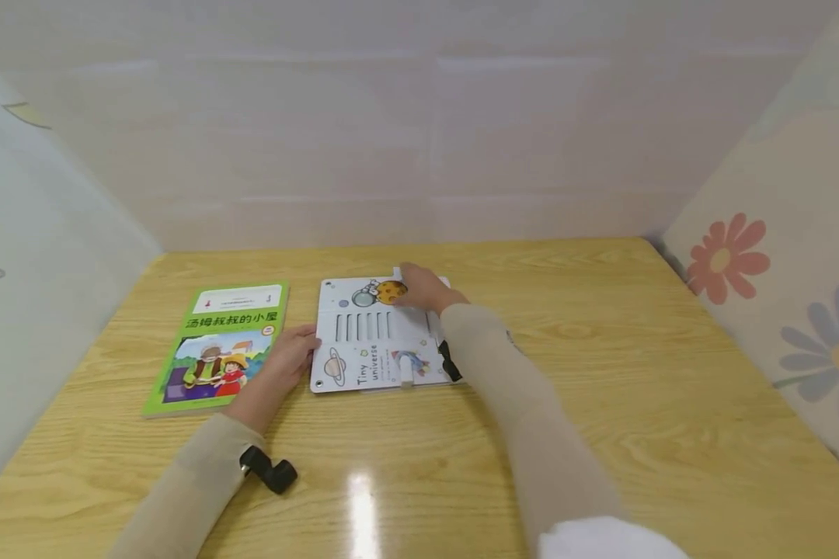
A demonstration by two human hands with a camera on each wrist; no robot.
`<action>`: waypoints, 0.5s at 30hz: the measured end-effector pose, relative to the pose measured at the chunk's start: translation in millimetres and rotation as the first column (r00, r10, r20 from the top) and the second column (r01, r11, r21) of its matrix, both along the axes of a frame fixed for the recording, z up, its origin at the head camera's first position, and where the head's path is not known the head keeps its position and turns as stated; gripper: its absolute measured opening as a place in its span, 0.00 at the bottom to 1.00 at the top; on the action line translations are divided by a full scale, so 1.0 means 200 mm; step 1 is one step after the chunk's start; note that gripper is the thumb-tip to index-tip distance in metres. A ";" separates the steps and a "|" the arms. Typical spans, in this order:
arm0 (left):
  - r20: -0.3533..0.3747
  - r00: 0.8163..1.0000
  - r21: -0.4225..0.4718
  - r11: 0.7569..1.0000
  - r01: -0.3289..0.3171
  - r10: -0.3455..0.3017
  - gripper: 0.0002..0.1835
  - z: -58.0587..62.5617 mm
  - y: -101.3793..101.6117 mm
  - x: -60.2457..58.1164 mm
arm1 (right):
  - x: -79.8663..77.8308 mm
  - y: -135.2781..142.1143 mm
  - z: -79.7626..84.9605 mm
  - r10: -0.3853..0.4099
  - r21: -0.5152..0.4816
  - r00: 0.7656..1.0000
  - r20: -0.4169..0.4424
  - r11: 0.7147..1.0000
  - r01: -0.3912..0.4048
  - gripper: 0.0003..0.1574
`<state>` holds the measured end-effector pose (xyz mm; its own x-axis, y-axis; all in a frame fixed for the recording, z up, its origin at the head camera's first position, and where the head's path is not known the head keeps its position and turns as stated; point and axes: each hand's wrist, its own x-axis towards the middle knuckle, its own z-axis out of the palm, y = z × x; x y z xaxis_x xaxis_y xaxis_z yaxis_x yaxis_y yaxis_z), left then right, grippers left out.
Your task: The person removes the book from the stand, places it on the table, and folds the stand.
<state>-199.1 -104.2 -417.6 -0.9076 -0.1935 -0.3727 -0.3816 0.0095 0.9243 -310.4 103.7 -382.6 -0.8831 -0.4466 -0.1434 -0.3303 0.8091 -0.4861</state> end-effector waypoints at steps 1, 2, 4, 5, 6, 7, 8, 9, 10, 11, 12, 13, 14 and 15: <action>0.000 1.000 -0.001 1.000 -0.001 0.001 0.22 0.00 0.00 0.00 | 0.00 -0.01 0.00 0.009 -0.007 1.000 -0.004 1.000 -0.009 0.47; 0.000 1.000 -0.001 1.000 -0.002 0.002 0.22 0.00 0.00 0.00 | 0.00 -0.02 -0.01 0.018 -0.007 1.000 -0.008 1.000 -0.018 0.47; -0.003 1.000 0.003 1.000 -0.002 0.002 0.22 0.00 0.01 0.00 | 0.00 -0.03 -0.01 0.029 0.001 0.999 -0.017 1.000 -0.029 0.46; -0.008 1.000 0.004 1.000 0.002 -0.002 0.22 -0.01 0.01 0.00 | 0.00 -0.03 -0.01 0.033 0.003 0.999 -0.020 0.999 -0.033 0.45; -0.008 1.000 0.002 1.000 0.001 -0.001 0.22 -0.01 0.01 0.00 | 0.00 -0.03 -0.02 0.035 0.003 0.999 -0.020 0.999 -0.035 0.45; -0.007 1.000 -0.001 1.000 0.000 0.000 0.22 -0.01 0.01 0.00 | 0.01 -0.04 -0.02 0.038 0.008 0.999 -0.022 0.999 -0.037 0.44; -0.003 1.000 -0.004 1.000 -0.003 0.003 0.22 -0.01 0.01 0.00 | 0.01 -0.04 -0.02 0.039 0.010 0.999 -0.022 0.999 -0.038 0.43; -0.003 1.000 -0.004 1.000 -0.003 0.003 0.22 -0.01 0.01 0.00 | 0.01 -0.04 -0.02 0.041 0.012 0.999 -0.023 0.999 -0.041 0.43; 0.001 1.000 -0.008 1.000 -0.006 0.006 0.22 -0.01 0.01 0.01 | 0.01 -0.04 -0.02 0.042 0.016 0.999 -0.022 0.999 -0.042 0.42; 0.000 1.000 -0.008 1.000 -0.005 0.005 0.22 -0.01 0.01 0.01 | 0.01 -0.04 -0.03 0.040 0.017 0.999 -0.020 0.999 -0.040 0.42; 0.001 1.000 -0.012 1.000 -0.008 0.008 0.22 -0.01 0.01 0.01 | 0.01 -0.04 -0.03 0.038 0.020 0.999 -0.020 0.999 -0.038 0.42; -0.001 1.000 -0.010 1.000 -0.008 0.008 0.22 -0.01 0.01 0.00 | 0.01 -0.05 -0.03 0.039 0.020 0.999 -0.023 0.999 -0.039 0.42; 0.000 1.000 -0.011 1.000 -0.010 0.010 0.22 -0.01 0.01 0.00 | 0.00 -0.04 -0.03 0.039 0.020 0.999 -0.027 0.999 -0.038 0.41; 0.000 1.000 -0.011 1.000 -0.011 0.011 0.22 -0.01 0.01 0.00 | 0.00 -0.04 -0.03 0.036 0.021 0.999 -0.031 0.999 -0.036 0.41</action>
<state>-198.7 -101.7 -419.3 -0.9052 -0.2079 -0.3706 -0.3819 0.0154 0.9241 -310.1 94.9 -389.1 -0.8708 -0.4754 -0.1253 -0.3740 0.8060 -0.4587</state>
